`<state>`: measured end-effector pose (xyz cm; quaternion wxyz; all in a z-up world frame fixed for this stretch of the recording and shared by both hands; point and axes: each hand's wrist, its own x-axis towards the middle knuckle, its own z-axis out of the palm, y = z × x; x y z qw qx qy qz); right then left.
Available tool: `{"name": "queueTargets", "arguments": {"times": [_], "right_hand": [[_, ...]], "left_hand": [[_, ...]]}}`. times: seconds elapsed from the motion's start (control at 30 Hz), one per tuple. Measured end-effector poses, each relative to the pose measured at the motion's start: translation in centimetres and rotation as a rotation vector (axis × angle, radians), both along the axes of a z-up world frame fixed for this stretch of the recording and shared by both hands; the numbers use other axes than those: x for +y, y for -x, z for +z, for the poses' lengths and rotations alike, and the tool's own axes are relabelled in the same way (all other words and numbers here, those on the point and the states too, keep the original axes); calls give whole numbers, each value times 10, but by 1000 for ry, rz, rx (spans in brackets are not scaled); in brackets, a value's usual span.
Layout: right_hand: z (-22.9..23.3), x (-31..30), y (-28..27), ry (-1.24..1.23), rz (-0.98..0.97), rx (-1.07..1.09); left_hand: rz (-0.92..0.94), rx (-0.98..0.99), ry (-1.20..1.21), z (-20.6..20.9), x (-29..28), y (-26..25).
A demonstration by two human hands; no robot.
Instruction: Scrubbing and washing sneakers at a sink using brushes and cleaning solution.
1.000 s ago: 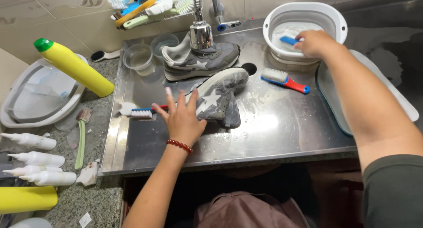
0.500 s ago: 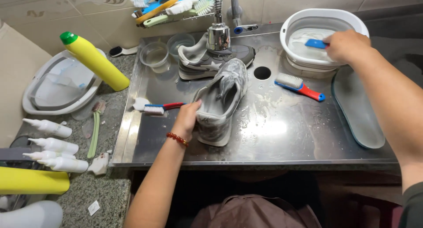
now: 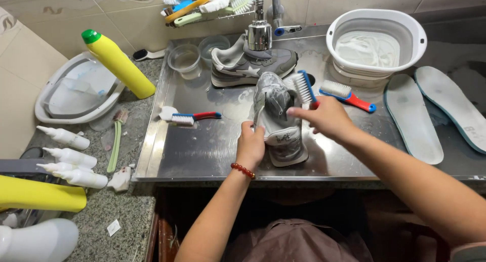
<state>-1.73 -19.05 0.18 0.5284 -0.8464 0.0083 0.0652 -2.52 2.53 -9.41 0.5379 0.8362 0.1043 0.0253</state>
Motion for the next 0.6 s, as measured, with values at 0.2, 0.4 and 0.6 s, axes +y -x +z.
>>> {"name": "queueTargets", "arguments": {"times": [0.2, 0.4, 0.6], "right_hand": [[-34, 5, -10, 215, -6, -263], [-2, 6, -5, 431, 182, -692], [-7, -35, -12, 531, 467, -1030]], "left_hand": [[-120, -71, -295, 85, -11, 28], [-129, -191, -500, 80, -17, -10], [-113, -425, -296, 74, 67, -13]]}}
